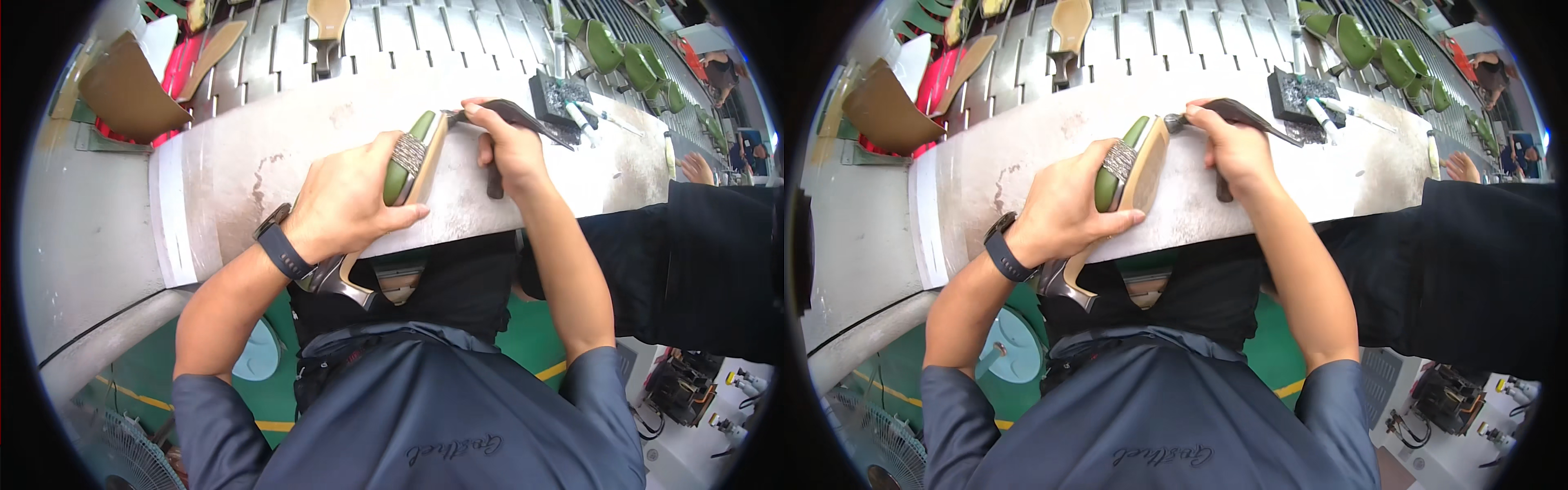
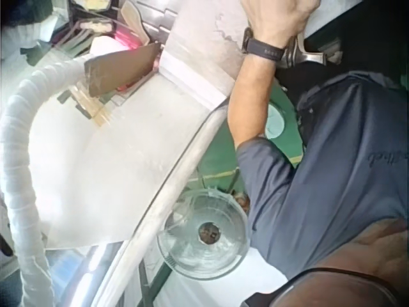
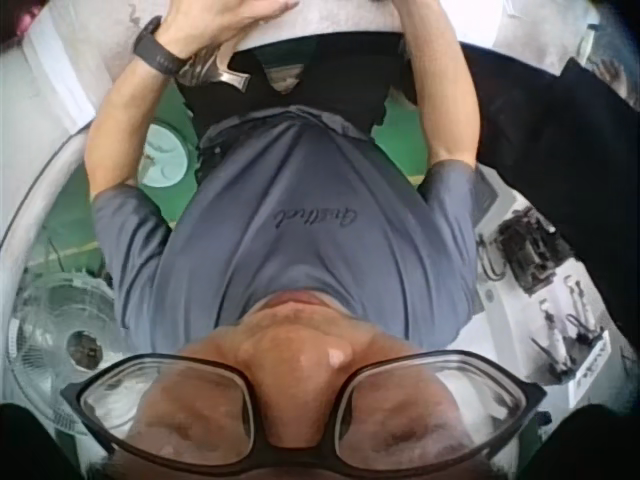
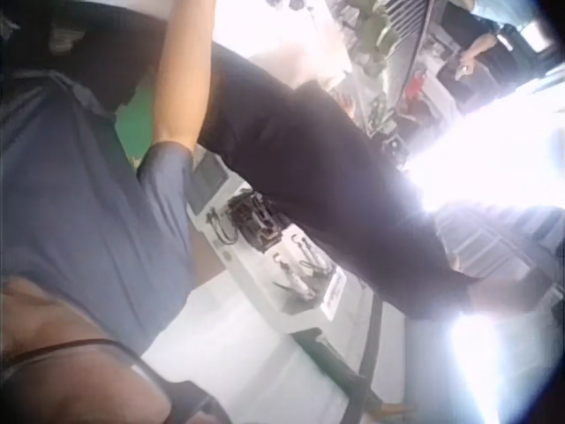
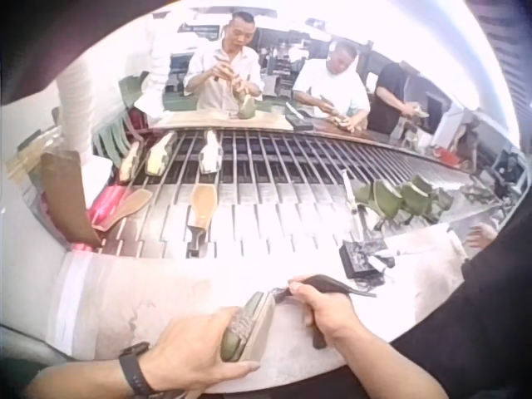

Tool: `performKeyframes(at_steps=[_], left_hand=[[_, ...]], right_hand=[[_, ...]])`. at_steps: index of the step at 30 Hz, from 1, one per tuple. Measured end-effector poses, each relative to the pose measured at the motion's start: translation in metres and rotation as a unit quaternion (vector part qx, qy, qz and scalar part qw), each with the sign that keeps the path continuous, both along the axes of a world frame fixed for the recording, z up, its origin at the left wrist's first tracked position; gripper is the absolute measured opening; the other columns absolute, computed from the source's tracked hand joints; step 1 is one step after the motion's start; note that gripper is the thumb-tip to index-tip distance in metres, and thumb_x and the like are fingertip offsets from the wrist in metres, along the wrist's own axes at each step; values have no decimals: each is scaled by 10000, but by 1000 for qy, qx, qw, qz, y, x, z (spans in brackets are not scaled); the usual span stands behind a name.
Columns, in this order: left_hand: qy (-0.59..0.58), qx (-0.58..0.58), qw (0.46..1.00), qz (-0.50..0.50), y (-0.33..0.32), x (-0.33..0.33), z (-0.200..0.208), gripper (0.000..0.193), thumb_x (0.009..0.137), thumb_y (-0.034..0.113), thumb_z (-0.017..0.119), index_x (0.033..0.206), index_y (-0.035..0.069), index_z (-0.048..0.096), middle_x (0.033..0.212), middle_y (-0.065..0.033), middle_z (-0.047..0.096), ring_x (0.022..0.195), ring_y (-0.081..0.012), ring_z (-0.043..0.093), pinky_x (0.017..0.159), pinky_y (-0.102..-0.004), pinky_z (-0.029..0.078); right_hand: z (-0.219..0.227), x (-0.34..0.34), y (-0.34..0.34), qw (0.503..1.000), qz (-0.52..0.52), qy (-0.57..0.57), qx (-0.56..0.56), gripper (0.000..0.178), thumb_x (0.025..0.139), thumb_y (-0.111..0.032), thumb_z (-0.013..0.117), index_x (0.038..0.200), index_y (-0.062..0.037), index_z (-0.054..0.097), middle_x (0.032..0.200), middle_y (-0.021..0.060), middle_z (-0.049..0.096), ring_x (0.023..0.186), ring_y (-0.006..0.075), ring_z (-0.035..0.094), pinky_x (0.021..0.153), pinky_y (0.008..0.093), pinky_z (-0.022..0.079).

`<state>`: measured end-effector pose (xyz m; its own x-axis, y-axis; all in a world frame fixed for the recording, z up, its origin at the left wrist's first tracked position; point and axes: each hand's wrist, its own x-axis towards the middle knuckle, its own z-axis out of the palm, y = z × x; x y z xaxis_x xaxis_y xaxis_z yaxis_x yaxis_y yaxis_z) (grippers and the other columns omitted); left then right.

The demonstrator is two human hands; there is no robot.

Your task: The person assembles high-heeled shoes by taking shoe lasts and soles from a conveyor belt, pressing each sole onto a shoe last by hand, hammering around the seams with a hammer, and placing the shoes onto the conveyor belt.

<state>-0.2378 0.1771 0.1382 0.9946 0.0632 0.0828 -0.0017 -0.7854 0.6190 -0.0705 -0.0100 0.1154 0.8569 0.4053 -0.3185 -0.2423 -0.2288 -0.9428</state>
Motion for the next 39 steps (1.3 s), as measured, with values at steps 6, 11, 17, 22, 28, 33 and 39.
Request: performKeyframes(at_steps=[6,11,17,22,28,33,39], left_hand=[[-202,-207,956,38,21,-29,84,829,785,168,890,1472,-21,466,1455,-211,589,1311,-286,619,1094,-400,494],[-180,-186,966,-10,7,-37,96,698,792,60,786,1414,13,473,1426,-160,602,1300,-243,577,1122,-391,440],[-263,-184,947,-10,-15,-34,84,720,790,71,782,1440,21,476,1363,-172,650,1198,-279,653,1038,-391,509],[-323,-105,940,-5,-23,-34,78,763,745,58,779,1451,-6,499,1331,-216,653,1212,-390,660,1034,-433,528],[-330,-90,939,-26,-28,-46,71,732,740,-26,717,1435,-50,491,1315,-241,645,1173,-419,659,996,-451,542],[-362,-63,930,-27,-34,-63,62,699,792,43,740,1432,-67,482,1285,-249,659,1161,-420,679,1009,-496,541],[-521,32,853,-17,-45,-103,-13,762,991,342,737,1543,-7,345,1455,-314,563,1329,-443,614,1164,-694,380]], right_hand=[[-15,-13,-15,997,-28,-18,65,296,976,-250,757,1144,-7,744,912,49,720,586,123,628,568,283,541],[26,-55,-3,990,59,-78,102,220,970,-112,738,1149,16,729,992,78,762,569,87,589,572,259,544],[143,-125,-44,899,148,-294,288,358,886,-33,756,1222,64,678,1207,218,760,1113,268,759,968,373,598],[168,-109,-37,877,285,-356,151,332,826,4,825,1134,55,712,1131,219,781,1088,278,772,945,375,613],[182,-105,-27,920,255,-270,128,420,876,-227,824,1071,111,667,1080,279,760,1057,348,765,983,421,598],[181,-105,-22,917,286,-240,139,436,853,-239,829,1064,109,672,1054,285,766,1039,330,772,946,392,610],[129,-140,-33,897,369,-157,184,319,894,-15,791,1197,45,710,1135,169,785,1041,200,762,937,329,592]])
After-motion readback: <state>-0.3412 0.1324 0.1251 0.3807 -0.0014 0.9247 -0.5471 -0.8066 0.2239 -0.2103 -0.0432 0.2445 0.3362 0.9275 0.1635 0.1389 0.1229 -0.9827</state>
